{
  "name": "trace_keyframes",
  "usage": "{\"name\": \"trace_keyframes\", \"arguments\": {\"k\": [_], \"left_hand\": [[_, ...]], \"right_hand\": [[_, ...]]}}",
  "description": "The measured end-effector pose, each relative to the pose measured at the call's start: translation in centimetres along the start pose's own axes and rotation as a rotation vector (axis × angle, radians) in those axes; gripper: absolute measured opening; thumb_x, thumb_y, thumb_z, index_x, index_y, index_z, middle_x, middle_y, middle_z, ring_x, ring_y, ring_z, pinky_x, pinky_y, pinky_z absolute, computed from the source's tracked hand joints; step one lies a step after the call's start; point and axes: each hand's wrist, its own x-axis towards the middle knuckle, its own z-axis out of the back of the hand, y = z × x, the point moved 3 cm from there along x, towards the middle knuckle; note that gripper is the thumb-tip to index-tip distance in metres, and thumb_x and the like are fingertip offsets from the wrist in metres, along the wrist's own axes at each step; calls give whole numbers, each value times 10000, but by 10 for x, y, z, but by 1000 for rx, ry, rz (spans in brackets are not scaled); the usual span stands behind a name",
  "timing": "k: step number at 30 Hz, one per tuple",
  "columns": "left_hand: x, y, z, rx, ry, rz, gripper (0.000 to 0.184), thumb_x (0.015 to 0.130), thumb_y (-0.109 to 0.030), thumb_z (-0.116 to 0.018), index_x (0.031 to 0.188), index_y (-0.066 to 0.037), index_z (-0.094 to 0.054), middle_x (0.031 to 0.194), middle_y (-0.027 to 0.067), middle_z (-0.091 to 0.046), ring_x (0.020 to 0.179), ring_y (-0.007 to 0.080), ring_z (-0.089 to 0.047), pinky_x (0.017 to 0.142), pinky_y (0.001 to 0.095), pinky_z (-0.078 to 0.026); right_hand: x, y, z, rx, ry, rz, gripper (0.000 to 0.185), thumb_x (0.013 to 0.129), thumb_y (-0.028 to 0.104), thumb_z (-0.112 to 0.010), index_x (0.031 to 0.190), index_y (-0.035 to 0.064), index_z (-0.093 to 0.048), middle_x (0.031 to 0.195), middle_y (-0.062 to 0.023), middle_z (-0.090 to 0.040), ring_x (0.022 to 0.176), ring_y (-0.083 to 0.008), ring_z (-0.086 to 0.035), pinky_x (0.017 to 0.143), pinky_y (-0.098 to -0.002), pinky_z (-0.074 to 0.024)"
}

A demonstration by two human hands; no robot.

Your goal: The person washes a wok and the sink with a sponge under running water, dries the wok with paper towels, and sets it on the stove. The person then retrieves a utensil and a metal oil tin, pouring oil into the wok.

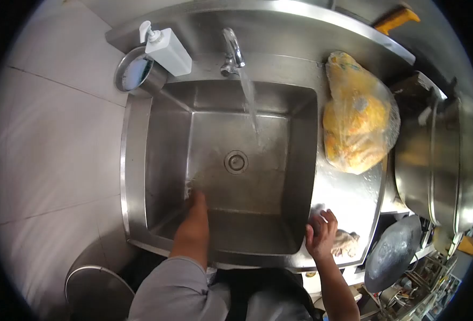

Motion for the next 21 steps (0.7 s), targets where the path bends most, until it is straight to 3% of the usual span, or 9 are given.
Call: {"name": "trace_keyframes", "arguments": {"k": [5,7,8,10,12,14,16,19,21], "left_hand": [[17,44,-67,-47,19,152,564,927,-462,-371,1332,-73,-426,1288,177,-500,1172,340,-494,1026,474,-327],[5,36,-60,-734,-322,535,578,922,-475,-373,1341,-79,-417,1359,204,-415,1262,353,-394,1070,495,-245],[7,29,-68,-744,-316,552,578,922,-475,-373,1341,-79,-417,1359,204,-415,1262,353,-394,1070,495,-245],[6,9,-78,116,-447,234,654,914,-511,-371,1380,-52,-350,1423,228,-303,1330,394,-259,1095,519,-153],[-25,-49,-60,-316,-319,354,669,918,-467,-396,1397,-14,-287,1453,225,-239,1348,435,-173,1109,520,-105],[-59,-105,-60,-247,-487,-81,684,903,-413,-455,1381,37,-261,1428,223,-279,1334,407,-226,1114,506,-108],[-87,-143,-30,-464,-335,-382,639,890,-361,-496,1351,35,-299,1393,224,-318,1299,393,-287,1107,493,-157],[-86,-124,16,-657,-613,-267,617,901,-358,-489,1353,22,-311,1372,223,-344,1273,385,-323,1091,491,-204],[-49,-75,-1,-740,-778,197,600,907,-362,-477,1361,-1,-324,1379,212,-351,1280,393,-313,1085,499,-216]], "right_hand": [[5,-14,-27,-98,70,-7,429,898,354,-502,1151,9,-467,1141,-197,-470,1126,-392,-438,938,-519,-325],[2,-16,-32,-106,63,-6,451,912,386,-464,1144,-2,-459,1140,-207,-465,1128,-404,-428,941,-521,-320],[3,-16,-32,-122,82,-2,460,917,397,-446,1136,-8,-459,1140,-213,-462,1123,-406,-428,938,-523,-322],[2,-18,-35,-159,89,12,483,931,420,-392,1109,-24,-464,1129,-221,-458,1110,-408,-430,930,-522,-330],[4,-19,-39,-168,66,14,465,936,406,-375,1084,-25,-470,1098,-206,-452,1099,-401,-432,926,-516,-338],[1,-16,-38,-161,99,15,457,938,400,-372,1077,-24,-471,1089,-200,-448,1095,-398,-433,926,-515,-339],[6,-14,-39,-163,67,6,457,940,405,-369,1067,-21,-471,1083,-196,-444,1086,-391,-434,924,-516,-340],[3,-17,-40,-178,69,1,448,941,399,-367,1066,-19,-469,1083,-197,-444,1084,-386,-433,922,-515,-341],[4,-18,-40,-169,63,18,443,939,398,-366,1061,-15,-469,1084,-196,-446,1080,-379,-435,920,-516,-341]]}}
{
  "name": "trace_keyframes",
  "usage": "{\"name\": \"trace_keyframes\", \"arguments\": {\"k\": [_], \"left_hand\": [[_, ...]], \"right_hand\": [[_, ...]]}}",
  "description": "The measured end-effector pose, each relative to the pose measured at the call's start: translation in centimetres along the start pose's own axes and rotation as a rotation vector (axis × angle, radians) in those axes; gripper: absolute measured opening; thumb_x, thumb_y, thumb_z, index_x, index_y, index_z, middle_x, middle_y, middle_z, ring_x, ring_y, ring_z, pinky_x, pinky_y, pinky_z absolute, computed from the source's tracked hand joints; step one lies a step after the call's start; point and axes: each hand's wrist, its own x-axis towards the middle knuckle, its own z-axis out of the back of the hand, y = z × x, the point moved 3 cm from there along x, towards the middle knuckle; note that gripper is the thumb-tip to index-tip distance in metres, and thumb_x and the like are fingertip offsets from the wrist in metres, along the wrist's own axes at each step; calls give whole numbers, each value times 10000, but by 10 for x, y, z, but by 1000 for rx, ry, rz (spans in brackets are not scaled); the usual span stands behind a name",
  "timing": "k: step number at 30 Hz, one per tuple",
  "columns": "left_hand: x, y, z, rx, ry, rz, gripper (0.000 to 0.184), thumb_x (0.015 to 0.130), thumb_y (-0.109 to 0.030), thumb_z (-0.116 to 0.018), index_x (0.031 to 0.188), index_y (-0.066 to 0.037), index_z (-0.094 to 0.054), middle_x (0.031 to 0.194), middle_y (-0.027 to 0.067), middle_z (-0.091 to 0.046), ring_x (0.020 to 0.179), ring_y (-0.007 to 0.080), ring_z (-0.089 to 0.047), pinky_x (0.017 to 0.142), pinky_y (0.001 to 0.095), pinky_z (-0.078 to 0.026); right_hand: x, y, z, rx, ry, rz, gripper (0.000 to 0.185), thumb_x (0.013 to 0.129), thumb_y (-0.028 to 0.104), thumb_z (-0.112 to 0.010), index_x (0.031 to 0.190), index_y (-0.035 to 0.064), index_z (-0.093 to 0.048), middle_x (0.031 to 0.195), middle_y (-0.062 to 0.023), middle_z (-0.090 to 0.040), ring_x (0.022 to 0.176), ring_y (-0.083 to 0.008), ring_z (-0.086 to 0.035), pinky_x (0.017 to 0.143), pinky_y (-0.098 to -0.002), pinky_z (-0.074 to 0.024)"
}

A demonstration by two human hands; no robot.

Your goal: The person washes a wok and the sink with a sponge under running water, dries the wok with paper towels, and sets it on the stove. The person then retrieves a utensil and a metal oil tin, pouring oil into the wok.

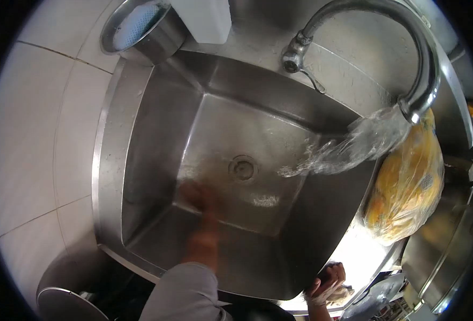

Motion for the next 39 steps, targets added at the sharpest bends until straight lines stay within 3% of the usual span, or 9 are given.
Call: {"name": "trace_keyframes", "arguments": {"k": [12,14,18,25,27,29,30,37,39], "left_hand": [[-107,-41,-30,-123,1128,-1016,517,819,-217,-580,1279,-32,-433,1375,193,-375,1323,350,-293,1087,537,-195],[-183,-14,-19,-85,492,-1864,479,805,-208,-592,1252,-73,-483,1325,150,-447,1264,303,-392,1064,544,-243],[-151,-74,19,-61,1593,-1660,643,768,-382,-638,1336,-160,-436,1438,73,-331,1357,273,-267,1088,614,-128],[-63,-126,16,413,836,-1516,507,821,-349,-546,1298,-186,-498,1423,94,-369,1318,338,-316,1087,559,-203],[-81,-184,65,431,1696,-855,480,856,-369,-488,1308,-207,-488,1442,59,-351,1364,318,-246,1089,586,-159],[-175,-44,6,179,1461,-2214,490,867,-399,-460,1315,-202,-477,1449,58,-340,1391,285,-191,1096,591,-116],[-190,-15,-18,165,1445,-2230,490,867,-399,-460,1315,-202,-477,1449,58,-340,1391,285,-191,1096,591,-116],[-45,-125,9,235,701,-1404,210,822,-256,-606,968,-109,-643,1166,142,-565,1141,259,-505,977,517,-343],[4,-159,15,140,941,-286,256,872,-266,-582,759,-39,-616,797,152,-616,804,267,-592,772,413,-438]], "right_hand": [[-4,-1,-2,-19,39,-2,461,939,400,-369,1086,-31,-439,1127,-215,-415,1124,-384,-409,955,-513,-330],[-1,1,-1,-19,40,-3,459,935,397,-379,1093,-31,-436,1134,-217,-410,1128,-384,-404,954,-513,-330],[-7,-2,-3,4,28,-5,452,930,385,-402,1111,-29,-431,1150,-220,-405,1135,-388,-399,956,-512,-329],[-5,3,3,7,42,-49,462,905,401,-437,1121,-7,-444,1146,-214,-414,1141,-401,-404,961,-527,-313],[-2,1,1,-19,40,-33,470,894,396,-452,1127,-12,-446,1146,-212,-418,1131,-403,-412,957,-528,-316],[-3,2,2,-14,36,-31,458,892,379,-459,1127,-14,-446,1145,-213,-420,1126,-404,-415,951,-526,-321],[-2,1,3,-5,46,-21,447,891,363,-465,1126,-16,-447,1144,-214,-422,1121,-405,-418,945,-524,-326],[4,8,13,-1,-50,14,397,844,278,-568,1112,6,-464,1101,-184,-474,1105,-384,-441,914,-510,-337],[6,9,21,25,-66,-7,392,823,239,-585,1115,8,-463,1107,-190,-474,1105,-385,-444,913,-510,-339]]}}
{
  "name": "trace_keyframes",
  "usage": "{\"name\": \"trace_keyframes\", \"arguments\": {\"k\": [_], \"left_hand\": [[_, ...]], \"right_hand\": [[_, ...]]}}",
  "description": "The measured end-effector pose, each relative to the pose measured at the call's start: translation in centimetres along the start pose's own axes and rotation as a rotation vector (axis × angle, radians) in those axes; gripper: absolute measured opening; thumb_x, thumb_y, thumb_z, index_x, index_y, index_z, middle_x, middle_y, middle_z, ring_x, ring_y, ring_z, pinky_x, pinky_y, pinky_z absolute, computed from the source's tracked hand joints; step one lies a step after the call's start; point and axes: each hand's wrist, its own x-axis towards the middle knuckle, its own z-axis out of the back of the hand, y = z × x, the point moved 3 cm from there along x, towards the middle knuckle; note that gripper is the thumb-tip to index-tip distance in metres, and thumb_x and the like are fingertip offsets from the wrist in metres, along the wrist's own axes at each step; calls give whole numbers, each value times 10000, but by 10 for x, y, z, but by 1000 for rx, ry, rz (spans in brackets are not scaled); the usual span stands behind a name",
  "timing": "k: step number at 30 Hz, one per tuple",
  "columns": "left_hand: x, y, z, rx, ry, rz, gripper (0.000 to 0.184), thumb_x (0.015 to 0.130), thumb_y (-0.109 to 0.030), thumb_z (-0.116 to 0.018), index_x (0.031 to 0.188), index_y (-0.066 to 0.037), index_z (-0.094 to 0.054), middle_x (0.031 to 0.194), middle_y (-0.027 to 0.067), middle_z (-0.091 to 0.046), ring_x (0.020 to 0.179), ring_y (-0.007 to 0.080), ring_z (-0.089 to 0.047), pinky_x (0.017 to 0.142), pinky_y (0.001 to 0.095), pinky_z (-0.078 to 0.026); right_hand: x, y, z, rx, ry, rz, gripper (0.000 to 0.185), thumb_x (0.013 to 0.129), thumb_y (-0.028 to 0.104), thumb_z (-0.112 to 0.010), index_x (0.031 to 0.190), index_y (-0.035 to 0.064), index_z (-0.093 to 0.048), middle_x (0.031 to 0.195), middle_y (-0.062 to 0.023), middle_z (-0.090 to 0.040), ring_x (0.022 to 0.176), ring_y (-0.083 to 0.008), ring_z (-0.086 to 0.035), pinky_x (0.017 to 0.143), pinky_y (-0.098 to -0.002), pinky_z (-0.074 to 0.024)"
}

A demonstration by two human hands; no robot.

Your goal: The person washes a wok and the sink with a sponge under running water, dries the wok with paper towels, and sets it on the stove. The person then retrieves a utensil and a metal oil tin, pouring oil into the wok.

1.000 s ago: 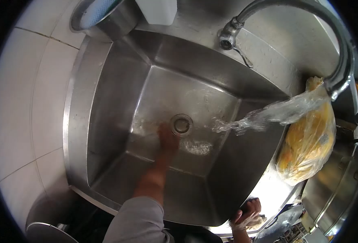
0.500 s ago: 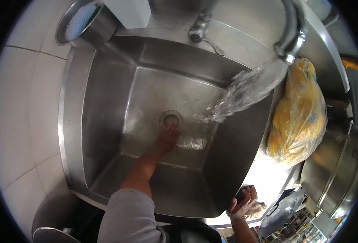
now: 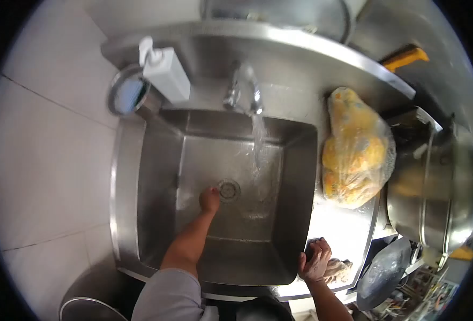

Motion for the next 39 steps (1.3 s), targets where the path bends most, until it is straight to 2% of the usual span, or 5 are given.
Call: {"name": "trace_keyframes", "arguments": {"k": [10,13,25,31,39], "left_hand": [[74,-216,123,-992,242,-249,498,917,-492,-440,1240,-114,-477,1148,109,-562,911,207,-551,820,356,-456],[41,-278,135,-426,145,-302,331,877,-301,-593,1169,-149,-565,780,20,-585,623,76,-496,465,264,-379],[11,-278,166,768,-602,-831,565,798,-261,-637,1288,-47,-455,1282,147,-502,1195,337,-457,960,451,-397],[-5,-199,124,512,-555,-194,742,764,-408,-658,1325,0,-395,1299,247,-446,1185,364,-469,980,461,-398],[-331,-231,-25,21,-49,-968,190,863,-129,-614,1012,-14,-590,929,101,-600,819,179,-570,697,300,-485]], "right_hand": [[-24,3,59,299,-5,-273,266,799,193,-668,1007,58,-572,1090,-126,-542,1039,-310,-525,876,-397,-439],[-54,7,112,331,-102,-282,219,785,144,-659,947,21,-580,1000,-157,-553,959,-326,-540,820,-393,-448],[-367,-108,188,62,-714,-1416,125,822,166,-618,860,49,-597,864,-166,-634,857,-335,-604,730,-393,-479],[-626,-133,73,-18,499,-1782,520,772,480,-608,946,-8,-662,999,-226,-637,982,-356,-605,847,-406,-490],[-706,-258,73,27,233,-1779,345,782,325,-635,835,-13,-674,870,-225,-658,877,-358,-633,782,-417,-499]]}}
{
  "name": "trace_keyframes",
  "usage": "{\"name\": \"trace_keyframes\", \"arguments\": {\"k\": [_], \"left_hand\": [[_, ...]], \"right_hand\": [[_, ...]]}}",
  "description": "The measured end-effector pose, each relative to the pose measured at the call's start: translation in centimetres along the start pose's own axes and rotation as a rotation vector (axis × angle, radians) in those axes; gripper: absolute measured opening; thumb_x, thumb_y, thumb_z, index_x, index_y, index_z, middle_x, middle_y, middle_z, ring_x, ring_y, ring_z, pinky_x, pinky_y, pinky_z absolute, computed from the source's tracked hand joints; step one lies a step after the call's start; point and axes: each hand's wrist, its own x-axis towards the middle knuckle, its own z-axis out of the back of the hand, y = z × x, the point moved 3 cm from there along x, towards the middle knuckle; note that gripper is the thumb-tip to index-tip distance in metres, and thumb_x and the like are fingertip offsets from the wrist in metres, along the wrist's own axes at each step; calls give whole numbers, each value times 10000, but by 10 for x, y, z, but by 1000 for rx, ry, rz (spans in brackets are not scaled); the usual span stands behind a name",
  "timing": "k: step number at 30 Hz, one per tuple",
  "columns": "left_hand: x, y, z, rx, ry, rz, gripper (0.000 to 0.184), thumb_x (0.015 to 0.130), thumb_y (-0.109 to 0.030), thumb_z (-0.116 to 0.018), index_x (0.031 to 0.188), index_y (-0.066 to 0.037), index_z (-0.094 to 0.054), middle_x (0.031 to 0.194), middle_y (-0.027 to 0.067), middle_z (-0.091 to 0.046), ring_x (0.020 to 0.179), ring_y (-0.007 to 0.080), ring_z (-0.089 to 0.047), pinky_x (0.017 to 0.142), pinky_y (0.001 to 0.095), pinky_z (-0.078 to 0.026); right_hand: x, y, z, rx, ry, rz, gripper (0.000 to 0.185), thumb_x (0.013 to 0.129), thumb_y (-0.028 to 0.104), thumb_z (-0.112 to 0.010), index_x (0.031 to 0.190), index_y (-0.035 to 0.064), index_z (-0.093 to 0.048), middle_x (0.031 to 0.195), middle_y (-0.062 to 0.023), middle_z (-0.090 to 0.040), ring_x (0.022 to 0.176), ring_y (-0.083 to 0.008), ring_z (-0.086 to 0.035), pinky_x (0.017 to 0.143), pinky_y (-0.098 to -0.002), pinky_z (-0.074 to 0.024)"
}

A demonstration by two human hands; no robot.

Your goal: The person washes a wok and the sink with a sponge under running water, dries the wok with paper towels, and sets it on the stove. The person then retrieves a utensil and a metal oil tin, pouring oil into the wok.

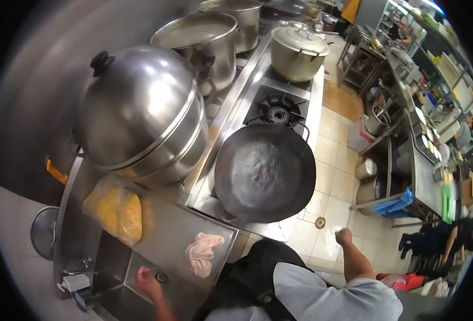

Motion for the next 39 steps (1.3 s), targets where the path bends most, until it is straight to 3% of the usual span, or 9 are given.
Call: {"name": "trace_keyframes", "arguments": {"k": [2,5,8,12,18,28,34,38,39], "left_hand": [[-37,-71,-53,-341,280,157,158,845,-107,-617,956,5,-614,854,64,-642,751,132,-592,640,274,-500],[-72,-174,-127,-233,505,125,115,858,-102,-597,856,7,-635,705,55,-606,603,122,-573,547,269,-478],[-74,-203,-190,-118,480,-45,182,851,-166,-605,844,13,-639,764,135,-653,593,211,-623,585,317,-499],[-65,-251,-228,556,736,-57,374,821,-380,-623,803,-8,-646,795,165,-653,760,316,-636,684,407,-497],[-66,-225,-247,421,579,110,345,803,-328,-537,845,0,-636,869,227,-638,865,398,-608,764,481,-479],[-58,-222,-178,-371,288,362,453,902,-344,-480,665,32,-568,625,236,-568,650,406,-573,609,468,-416],[-18,-179,-84,-562,212,499,416,853,-318,-536,619,25,-536,515,78,-452,510,188,-445,525,392,-364],[7,-155,35,-412,133,490,331,824,-325,-562,646,-46,-550,555,8,-439,507,167,-395,485,371,-329],[10,-146,69,-360,152,691,315,818,-341,-575,660,-70,-543,580,2,-436,526,147,-379,476,355,-310]], "right_hand": [[50,53,82,505,-354,-49,285,805,263,-617,784,-18,-658,795,-218,-655,813,-352,-638,719,-412,-496],[136,134,178,792,-612,202,278,850,263,-595,883,-13,-614,797,-189,-643,744,-314,-625,693,-381,-486],[170,217,264,847,-624,394,319,896,287,-545,975,-16,-604,880,-192,-650,812,-296,-632,749,-366,-479],[208,284,285,901,-361,653,339,911,287,-523,942,-33,-629,809,-173,-666,774,-271,-646,720,-356,-487],[219,304,272,939,-345,683,285,911,211,-518,761,-16,-601,566,-57,-534,513,-125,-482,492,-291,-386],[81,293,407,1154,-51,736,283,903,259,-534,833,5,-639,569,-27,-537,482,-102,-492,474,-228,-380],[-30,314,414,1154,56,729,331,894,307,-572,864,-16,-635,578,-35,-567,463,-94,-486,439,-213,-353],[-103,354,375,1166,261,695,294,858,310,-595,890,22,-647,619,-17,-600,516,-90,-513,488,-212,-367],[-128,370,364,1131,350,720,299,853,325,-590,905,36,-648,640,-17,-610,533,-90,-521,503,-212,-370]]}}
